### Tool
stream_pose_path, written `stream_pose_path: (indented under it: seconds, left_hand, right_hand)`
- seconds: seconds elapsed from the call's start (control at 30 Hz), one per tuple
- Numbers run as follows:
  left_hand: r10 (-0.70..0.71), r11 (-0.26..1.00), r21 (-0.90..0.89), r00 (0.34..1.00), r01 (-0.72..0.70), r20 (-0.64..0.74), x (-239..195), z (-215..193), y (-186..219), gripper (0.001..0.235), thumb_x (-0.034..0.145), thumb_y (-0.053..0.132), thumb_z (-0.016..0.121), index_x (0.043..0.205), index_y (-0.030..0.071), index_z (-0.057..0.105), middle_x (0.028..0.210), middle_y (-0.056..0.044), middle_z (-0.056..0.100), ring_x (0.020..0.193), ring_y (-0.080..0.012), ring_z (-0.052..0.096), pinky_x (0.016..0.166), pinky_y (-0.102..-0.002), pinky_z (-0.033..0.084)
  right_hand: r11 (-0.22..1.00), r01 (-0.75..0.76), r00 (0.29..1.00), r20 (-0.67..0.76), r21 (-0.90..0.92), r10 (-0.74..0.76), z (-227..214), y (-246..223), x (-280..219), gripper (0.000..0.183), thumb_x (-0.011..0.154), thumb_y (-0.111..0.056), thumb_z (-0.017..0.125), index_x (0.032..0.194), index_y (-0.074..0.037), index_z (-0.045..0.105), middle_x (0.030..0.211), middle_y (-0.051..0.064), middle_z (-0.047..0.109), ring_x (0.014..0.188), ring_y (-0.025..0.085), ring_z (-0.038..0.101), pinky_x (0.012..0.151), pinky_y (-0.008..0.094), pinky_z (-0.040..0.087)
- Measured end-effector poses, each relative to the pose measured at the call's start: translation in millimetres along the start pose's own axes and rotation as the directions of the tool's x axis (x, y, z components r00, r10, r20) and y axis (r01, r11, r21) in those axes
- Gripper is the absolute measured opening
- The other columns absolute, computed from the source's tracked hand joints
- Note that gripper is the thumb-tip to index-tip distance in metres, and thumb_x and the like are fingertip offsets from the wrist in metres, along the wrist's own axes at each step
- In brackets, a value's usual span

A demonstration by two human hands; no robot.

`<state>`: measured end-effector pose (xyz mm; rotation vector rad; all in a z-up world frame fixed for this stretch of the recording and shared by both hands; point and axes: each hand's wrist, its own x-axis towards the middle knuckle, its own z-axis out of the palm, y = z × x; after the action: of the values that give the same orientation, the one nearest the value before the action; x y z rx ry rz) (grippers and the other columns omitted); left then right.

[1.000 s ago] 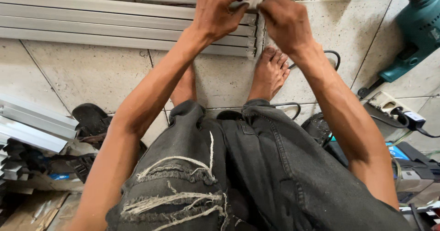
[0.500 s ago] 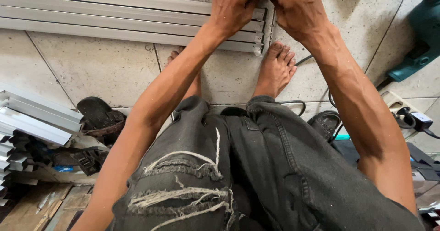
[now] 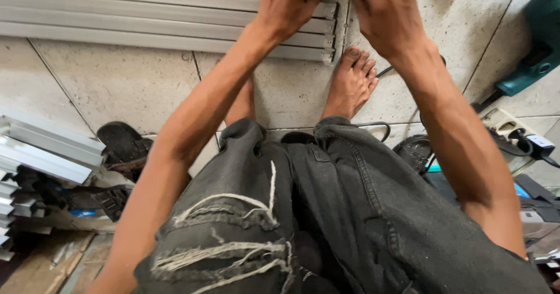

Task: The person uses a hand riveter to join metal frame pieces, inserting rivets into pre-drilled holes and then using a power drill on the connected sections while sitting on the floor.

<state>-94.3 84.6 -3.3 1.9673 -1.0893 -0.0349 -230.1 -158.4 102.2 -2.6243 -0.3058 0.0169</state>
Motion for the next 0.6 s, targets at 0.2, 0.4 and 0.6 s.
stream_pose_path:
  seconds: [0.2,0.4,0.6]
  left_hand:
    - [0.082,0.996,-0.045,0.994,-0.079,0.067,-11,-52,28,0.016,0.109,0.015,0.104,0.116,0.015,0.090,0.109,-0.005,0.083,0.100,-0.0366,0.077,0.084,-0.053,0.052]
    - [0.053,0.993,0.103,0.998,-0.056,0.030,-13,-22,26,0.015,0.108,0.028,0.099,0.109,0.021,0.085,0.103,-0.003,0.073,0.097,-0.0352,0.074,0.085,-0.051,0.051]
    - [0.075,0.989,0.131,0.997,-0.074,0.000,-11,-14,30,0.019,0.097,0.015,0.091,0.110,0.019,0.078,0.105,-0.003,0.076,0.097,-0.0353,0.072,0.083,-0.052,0.048]
  right_hand:
    - [0.989,0.026,0.999,-0.026,0.148,-0.023,6,-30,-20,0.028,0.123,0.006,0.095,0.150,0.007,0.086,0.139,0.026,0.088,0.119,0.045,0.087,0.099,0.052,0.070]
    - [0.996,0.082,0.991,-0.101,-0.015,-0.083,25,-15,-2,0.016,0.122,0.008,0.087,0.135,-0.001,0.089,0.111,0.016,0.083,0.092,0.036,0.078,0.074,0.049,0.062]
    - [0.987,0.138,0.987,-0.076,-0.078,-0.144,25,-7,4,0.030,0.115,0.012,0.081,0.139,-0.006,0.087,0.106,0.011,0.078,0.088,0.036,0.074,0.074,0.048,0.058]
